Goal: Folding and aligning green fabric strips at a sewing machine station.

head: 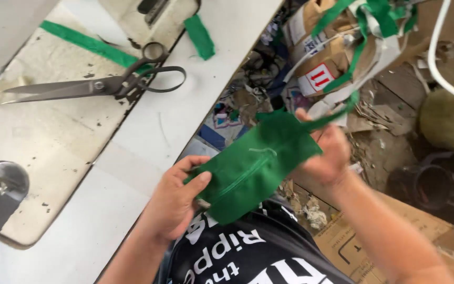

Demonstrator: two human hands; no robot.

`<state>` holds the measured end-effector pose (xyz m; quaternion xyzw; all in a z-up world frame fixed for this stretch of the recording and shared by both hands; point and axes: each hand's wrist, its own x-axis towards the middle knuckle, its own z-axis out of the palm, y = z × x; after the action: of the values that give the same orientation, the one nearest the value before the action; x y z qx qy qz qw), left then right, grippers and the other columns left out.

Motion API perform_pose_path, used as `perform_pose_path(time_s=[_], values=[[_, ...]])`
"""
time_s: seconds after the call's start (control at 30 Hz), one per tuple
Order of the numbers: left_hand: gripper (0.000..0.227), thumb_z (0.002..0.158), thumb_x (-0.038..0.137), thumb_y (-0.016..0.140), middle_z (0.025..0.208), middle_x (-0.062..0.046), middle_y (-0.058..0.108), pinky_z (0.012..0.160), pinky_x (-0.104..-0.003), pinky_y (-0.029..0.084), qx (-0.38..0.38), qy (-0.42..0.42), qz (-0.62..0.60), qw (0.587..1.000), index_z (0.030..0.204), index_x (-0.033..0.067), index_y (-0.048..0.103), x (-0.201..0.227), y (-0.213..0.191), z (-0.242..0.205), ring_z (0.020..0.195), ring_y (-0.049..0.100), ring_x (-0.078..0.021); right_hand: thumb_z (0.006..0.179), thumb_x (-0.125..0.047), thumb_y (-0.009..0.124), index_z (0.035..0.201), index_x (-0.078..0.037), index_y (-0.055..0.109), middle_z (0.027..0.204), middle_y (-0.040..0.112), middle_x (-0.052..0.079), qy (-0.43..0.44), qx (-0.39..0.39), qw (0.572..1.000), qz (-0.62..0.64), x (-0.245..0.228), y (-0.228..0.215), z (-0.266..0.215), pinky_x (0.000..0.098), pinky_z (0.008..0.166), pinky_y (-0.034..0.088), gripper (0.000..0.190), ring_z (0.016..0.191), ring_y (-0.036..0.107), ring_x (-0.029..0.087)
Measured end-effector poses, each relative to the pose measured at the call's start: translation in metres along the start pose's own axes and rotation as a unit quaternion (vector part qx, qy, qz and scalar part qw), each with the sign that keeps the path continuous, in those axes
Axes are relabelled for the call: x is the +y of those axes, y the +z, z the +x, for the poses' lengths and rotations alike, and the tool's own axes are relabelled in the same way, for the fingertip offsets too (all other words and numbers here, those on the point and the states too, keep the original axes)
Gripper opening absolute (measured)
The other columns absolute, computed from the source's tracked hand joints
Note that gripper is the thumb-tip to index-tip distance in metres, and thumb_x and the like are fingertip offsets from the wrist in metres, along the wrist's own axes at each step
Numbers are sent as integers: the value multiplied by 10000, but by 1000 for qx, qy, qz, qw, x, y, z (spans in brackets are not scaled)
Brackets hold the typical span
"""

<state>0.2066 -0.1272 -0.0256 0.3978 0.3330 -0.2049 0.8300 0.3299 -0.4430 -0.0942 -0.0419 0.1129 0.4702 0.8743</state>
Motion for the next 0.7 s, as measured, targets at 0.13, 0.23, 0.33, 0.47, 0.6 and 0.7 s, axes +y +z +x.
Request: perform_pose_path(time_s=[0.13, 0.23, 0.33, 0.47, 0.6, 0.7], values=[[325, 948, -12, 616, 1071, -196, 734, 730, -396, 597, 56, -11, -15, 998, 1271, 22, 606, -12, 25, 12, 869, 684, -265, 978, -489, 507, 1064, -78, 666, 1014, 721, 187, -114, 159, 980, 35, 42, -43, 3, 512, 825, 536, 448, 905, 713, 354], [588, 797, -50, 779, 1091, -176, 752, 814, -370, 631, 57, 68, 60, 994, 1350, 16, 593, -36, 10, 21, 936, 700, -224, 867, -340, 684, 1291, -94, 628, 1174, 724, 146, -105, 191, 976, -13, 52, -88, 11, 487, 885, 518, 494, 1020, 689, 325], [766, 695, -115, 866, 1107, -161, 757, 835, -353, 634, 35, 135, 111, 984, 1395, 1, 575, -58, 2, 28, 985, 688, -191, 877, -273, 657, 1287, -109, 654, 1185, 721, 119, -29, 317, 944, -85, 75, -59, 33, 507, 988, 481, 441, 1060, 671, 313], [928, 632, -108, 873, 1291, -205, 668, 1007, -438, 543, 2, 155, 164, 974, 1479, 18, 517, -74, 0, 28, 1211, 568, -260, 803, -81, 724, 1317, -102, 654, 1251, 674, 158, 73, 414, 897, -137, 99, -48, 61, 584, 1020, 456, 519, 1130, 649, 359], [935, 778, 185, 778, 1632, -64, 419, 1228, -321, 239, 0, 26, 417, 909, 1582, 89, 311, -59, 2, 9, 1515, 367, -176, 708, -13, 722, 979, 14, 733, 979, 767, 165, 89, 439, 867, -218, 79, -34, 86, 521, 889, 601, 272, 880, 732, 338], [828, 774, 130, 692, 1531, -12, 563, 1165, -311, 345, -50, 3, 416, 908, 1548, 130, 398, -41, 15, -1, 1412, 513, -150, 817, -230, 735, 1007, -117, 698, 964, 746, 88, -29, 556, 808, -193, 51, -41, 94, 457, 857, 604, 225, 836, 700, 286]])
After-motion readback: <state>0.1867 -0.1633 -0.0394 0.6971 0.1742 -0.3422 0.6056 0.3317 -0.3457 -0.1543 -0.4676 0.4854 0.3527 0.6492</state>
